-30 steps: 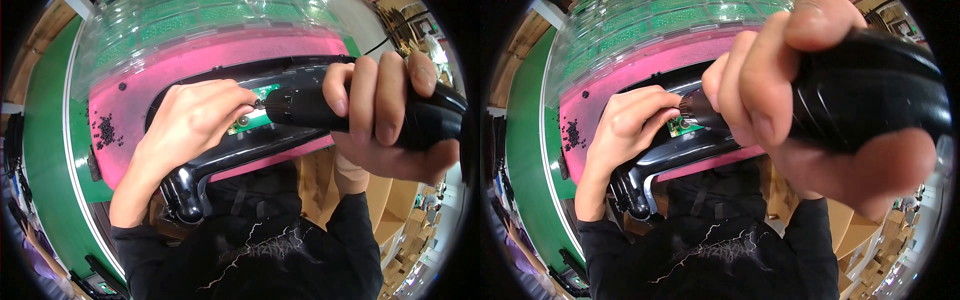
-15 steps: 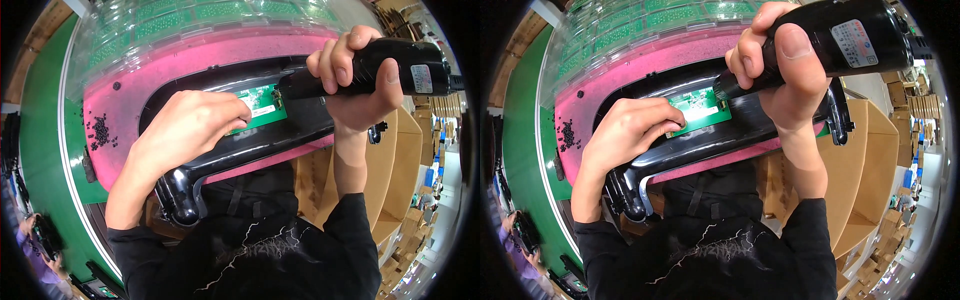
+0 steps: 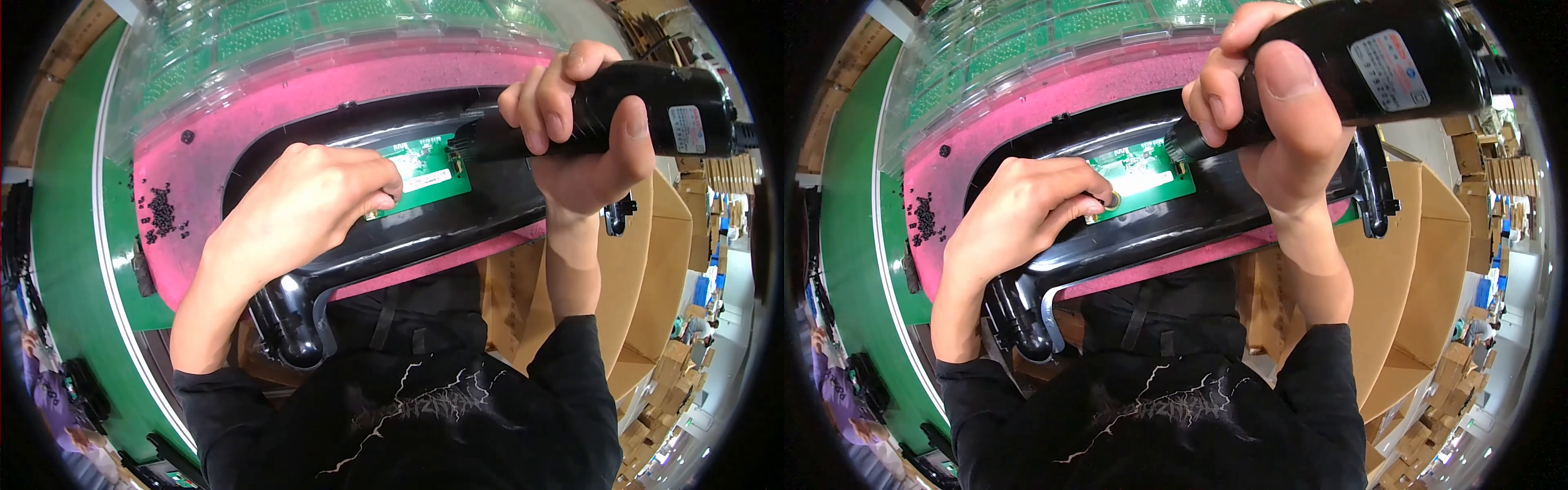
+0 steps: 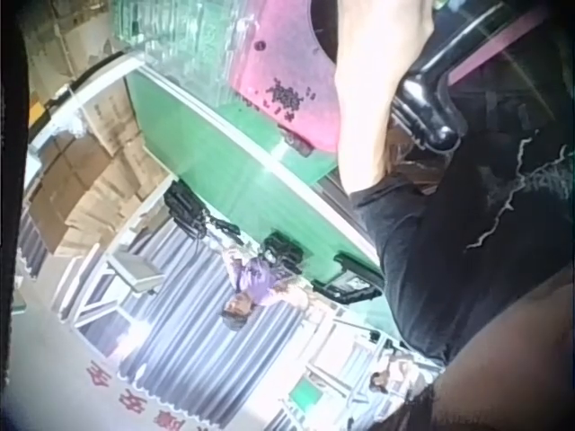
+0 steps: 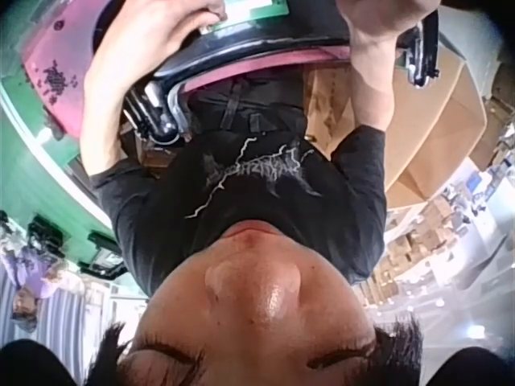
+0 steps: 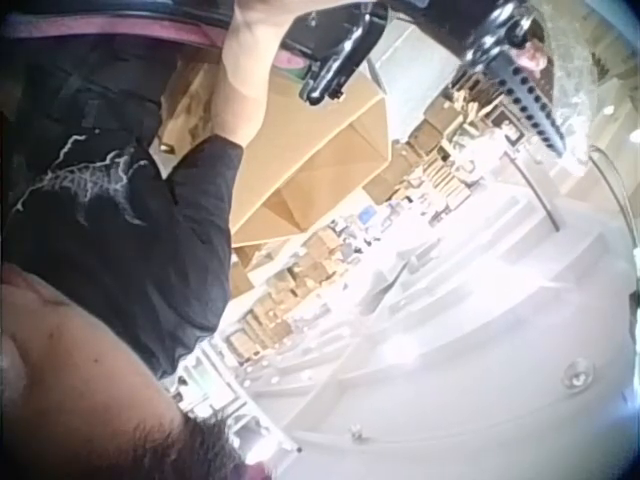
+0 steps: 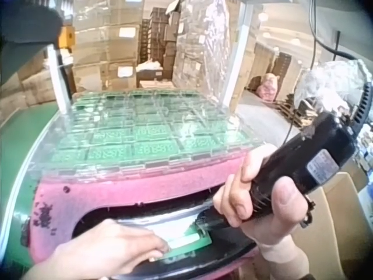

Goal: Assembling electronic circuit boards into plastic housings using an electric screwdriver and organizing them into boxes.

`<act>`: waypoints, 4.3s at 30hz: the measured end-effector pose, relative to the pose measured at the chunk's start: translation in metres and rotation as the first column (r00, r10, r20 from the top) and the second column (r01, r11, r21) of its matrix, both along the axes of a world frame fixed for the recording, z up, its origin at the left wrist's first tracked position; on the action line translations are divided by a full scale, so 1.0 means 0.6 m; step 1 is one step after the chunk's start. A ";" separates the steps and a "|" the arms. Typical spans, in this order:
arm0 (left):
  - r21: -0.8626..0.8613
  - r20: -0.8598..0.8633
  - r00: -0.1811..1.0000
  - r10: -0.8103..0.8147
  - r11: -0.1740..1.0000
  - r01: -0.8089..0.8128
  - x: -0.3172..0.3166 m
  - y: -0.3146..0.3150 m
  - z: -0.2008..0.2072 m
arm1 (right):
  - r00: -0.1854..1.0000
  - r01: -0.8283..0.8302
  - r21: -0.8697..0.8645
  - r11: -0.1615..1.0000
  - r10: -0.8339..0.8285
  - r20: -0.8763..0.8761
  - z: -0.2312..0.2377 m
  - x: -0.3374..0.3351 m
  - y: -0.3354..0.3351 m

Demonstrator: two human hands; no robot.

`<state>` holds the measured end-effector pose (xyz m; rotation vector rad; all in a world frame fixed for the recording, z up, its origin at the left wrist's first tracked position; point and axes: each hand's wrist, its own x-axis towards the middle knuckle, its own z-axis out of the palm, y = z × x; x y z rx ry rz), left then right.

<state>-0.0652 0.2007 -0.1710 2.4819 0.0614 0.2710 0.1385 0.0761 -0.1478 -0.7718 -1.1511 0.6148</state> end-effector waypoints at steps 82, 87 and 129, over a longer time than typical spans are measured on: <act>-0.071 0.193 0.855 0.481 0.876 -0.477 -0.040 0.015 -0.006 | 0.992 -0.109 -0.159 0.981 0.117 0.039 0.029 -0.126 0.072; -0.099 0.256 0.844 0.471 0.882 -0.462 -0.037 0.014 -0.017 | 0.967 -0.253 -0.066 0.965 0.254 0.007 0.018 -0.118 0.087; -0.099 0.261 0.904 0.338 0.941 -0.323 -0.029 -0.005 0.012 | 0.995 -0.101 -0.229 0.968 0.093 -0.049 0.040 -0.153 0.009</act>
